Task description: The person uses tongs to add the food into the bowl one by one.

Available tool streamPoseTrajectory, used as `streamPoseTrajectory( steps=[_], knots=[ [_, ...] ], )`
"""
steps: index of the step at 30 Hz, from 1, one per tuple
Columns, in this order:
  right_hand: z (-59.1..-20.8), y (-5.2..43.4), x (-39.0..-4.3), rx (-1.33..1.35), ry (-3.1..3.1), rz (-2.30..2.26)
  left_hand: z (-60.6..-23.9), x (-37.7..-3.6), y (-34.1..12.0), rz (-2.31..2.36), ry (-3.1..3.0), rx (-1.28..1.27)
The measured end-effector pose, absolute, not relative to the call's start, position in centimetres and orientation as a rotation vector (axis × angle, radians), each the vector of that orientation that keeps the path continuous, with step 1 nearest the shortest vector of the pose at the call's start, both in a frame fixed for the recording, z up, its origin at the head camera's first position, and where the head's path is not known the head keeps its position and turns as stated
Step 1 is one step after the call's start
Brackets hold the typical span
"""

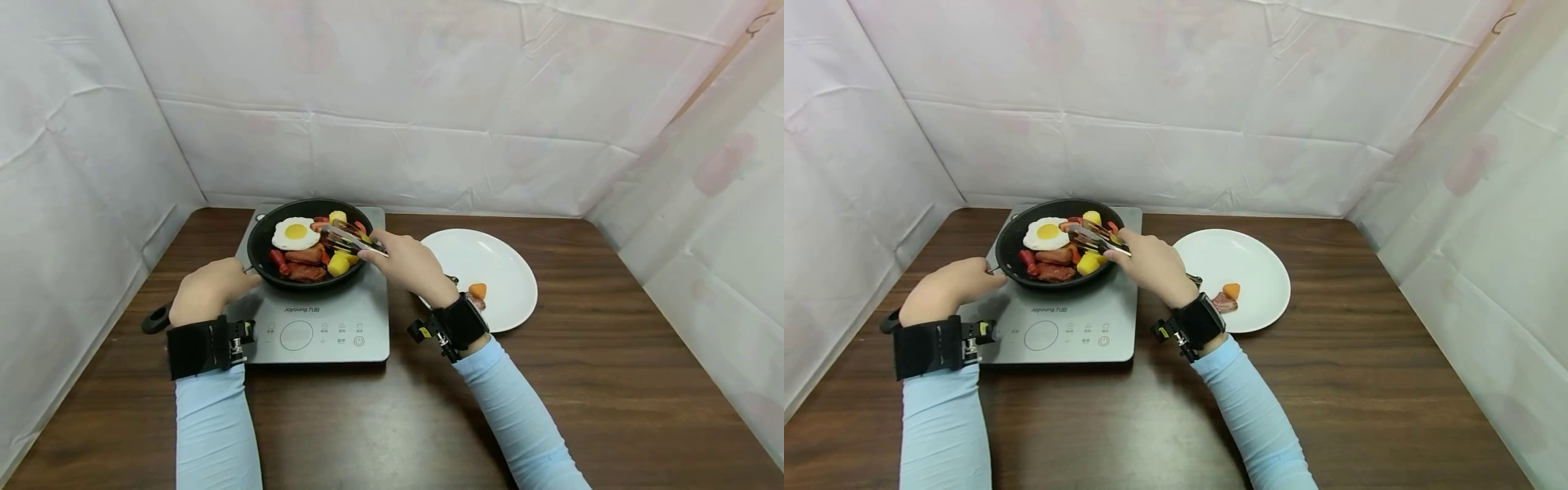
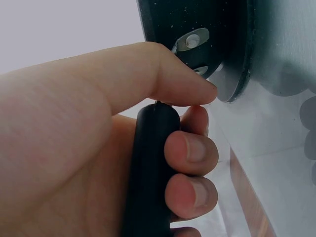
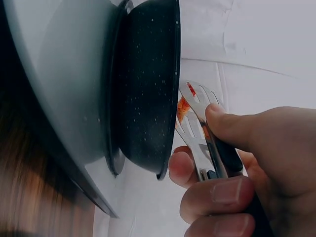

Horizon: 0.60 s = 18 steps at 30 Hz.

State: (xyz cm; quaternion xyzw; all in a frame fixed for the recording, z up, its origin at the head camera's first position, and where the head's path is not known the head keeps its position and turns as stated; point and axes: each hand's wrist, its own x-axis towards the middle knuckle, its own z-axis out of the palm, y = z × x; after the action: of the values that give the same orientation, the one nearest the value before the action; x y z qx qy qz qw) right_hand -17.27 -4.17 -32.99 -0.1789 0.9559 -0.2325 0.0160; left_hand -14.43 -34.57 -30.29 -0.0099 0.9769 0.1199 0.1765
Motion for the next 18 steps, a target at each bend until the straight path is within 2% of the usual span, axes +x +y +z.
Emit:
streamPoseTrajectory(
  steps=[18],
  knots=[
    [-32.96,-4.45,-17.27,-0.472,2.917,-0.755,-30.39,-14.68,-34.45,0.350,2.768,-0.018]
  ],
)
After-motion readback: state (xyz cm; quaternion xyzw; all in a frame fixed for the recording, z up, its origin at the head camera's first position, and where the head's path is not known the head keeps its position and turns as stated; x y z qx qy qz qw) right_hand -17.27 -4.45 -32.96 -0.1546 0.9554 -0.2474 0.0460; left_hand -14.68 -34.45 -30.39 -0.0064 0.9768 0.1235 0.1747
